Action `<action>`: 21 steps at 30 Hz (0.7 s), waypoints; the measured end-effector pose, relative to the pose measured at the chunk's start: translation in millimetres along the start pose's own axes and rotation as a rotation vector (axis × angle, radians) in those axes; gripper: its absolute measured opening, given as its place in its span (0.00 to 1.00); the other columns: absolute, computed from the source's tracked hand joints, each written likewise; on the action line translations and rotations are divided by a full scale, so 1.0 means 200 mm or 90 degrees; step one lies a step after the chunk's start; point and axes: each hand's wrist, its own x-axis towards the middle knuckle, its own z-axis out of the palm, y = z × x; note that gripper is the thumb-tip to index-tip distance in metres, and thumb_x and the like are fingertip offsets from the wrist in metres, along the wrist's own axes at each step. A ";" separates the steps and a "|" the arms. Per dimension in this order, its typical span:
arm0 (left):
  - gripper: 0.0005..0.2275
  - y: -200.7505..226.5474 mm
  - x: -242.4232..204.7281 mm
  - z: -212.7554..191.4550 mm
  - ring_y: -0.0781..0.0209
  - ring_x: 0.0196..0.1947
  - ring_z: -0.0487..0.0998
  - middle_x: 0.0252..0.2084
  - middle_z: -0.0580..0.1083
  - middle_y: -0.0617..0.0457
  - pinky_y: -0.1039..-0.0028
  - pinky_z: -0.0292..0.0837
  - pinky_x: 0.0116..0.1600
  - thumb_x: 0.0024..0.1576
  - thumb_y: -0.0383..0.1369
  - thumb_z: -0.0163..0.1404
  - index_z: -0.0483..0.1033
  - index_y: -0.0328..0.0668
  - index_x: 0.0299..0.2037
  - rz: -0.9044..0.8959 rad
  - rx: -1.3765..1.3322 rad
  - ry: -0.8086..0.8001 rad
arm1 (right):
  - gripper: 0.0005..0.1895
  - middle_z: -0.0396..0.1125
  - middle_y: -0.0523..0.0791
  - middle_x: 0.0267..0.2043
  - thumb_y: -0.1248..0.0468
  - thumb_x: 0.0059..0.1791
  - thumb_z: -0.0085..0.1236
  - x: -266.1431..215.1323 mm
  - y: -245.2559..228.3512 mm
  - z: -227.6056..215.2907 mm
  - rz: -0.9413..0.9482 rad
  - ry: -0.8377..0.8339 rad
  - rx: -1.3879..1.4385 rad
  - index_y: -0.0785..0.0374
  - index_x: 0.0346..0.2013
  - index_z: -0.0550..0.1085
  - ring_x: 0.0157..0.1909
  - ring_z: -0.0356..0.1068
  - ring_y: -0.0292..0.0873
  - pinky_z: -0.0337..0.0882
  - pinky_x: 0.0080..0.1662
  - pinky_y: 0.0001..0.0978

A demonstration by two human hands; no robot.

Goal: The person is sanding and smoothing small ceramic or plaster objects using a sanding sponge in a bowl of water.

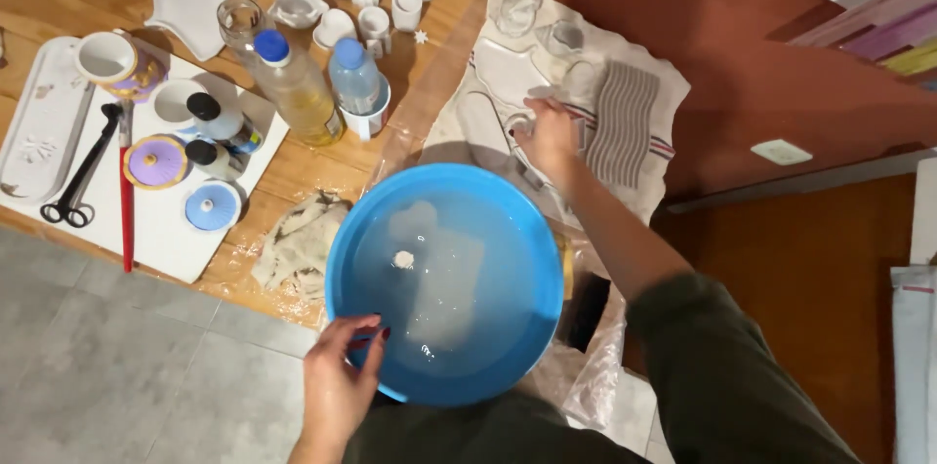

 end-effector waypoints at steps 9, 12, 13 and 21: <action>0.23 0.13 0.07 0.26 0.41 0.48 0.78 0.52 0.74 0.42 0.57 0.76 0.50 0.49 0.33 0.62 0.73 0.42 0.56 0.017 0.297 -0.304 | 0.09 0.75 0.52 0.39 0.67 0.42 0.58 -0.60 -0.46 0.11 -0.085 -0.247 0.032 0.56 0.33 0.82 0.40 0.75 0.57 0.74 0.43 0.49; 0.25 0.15 0.08 0.26 0.42 0.50 0.77 0.55 0.73 0.44 0.57 0.76 0.52 0.49 0.34 0.62 0.71 0.44 0.58 0.007 0.338 -0.349 | 0.09 0.74 0.54 0.43 0.67 0.41 0.55 -0.67 -0.46 0.35 -0.136 -0.270 -0.131 0.61 0.31 0.82 0.44 0.75 0.58 0.75 0.41 0.50; 0.24 0.14 0.07 0.25 0.43 0.50 0.77 0.55 0.73 0.46 0.57 0.75 0.52 0.50 0.35 0.62 0.72 0.45 0.57 0.000 0.340 -0.352 | 0.10 0.74 0.56 0.45 0.67 0.39 0.53 -0.70 -0.44 0.45 -0.200 -0.249 -0.209 0.66 0.28 0.82 0.47 0.75 0.58 0.76 0.39 0.48; 0.17 0.12 0.01 0.15 0.44 0.46 0.80 0.48 0.78 0.47 0.59 0.77 0.49 0.50 0.35 0.61 0.77 0.46 0.50 0.004 0.249 -0.282 | 0.10 0.75 0.56 0.40 0.69 0.47 0.51 -0.62 -0.49 0.35 -0.049 -0.281 -0.153 0.66 0.32 0.81 0.41 0.77 0.57 0.76 0.42 0.51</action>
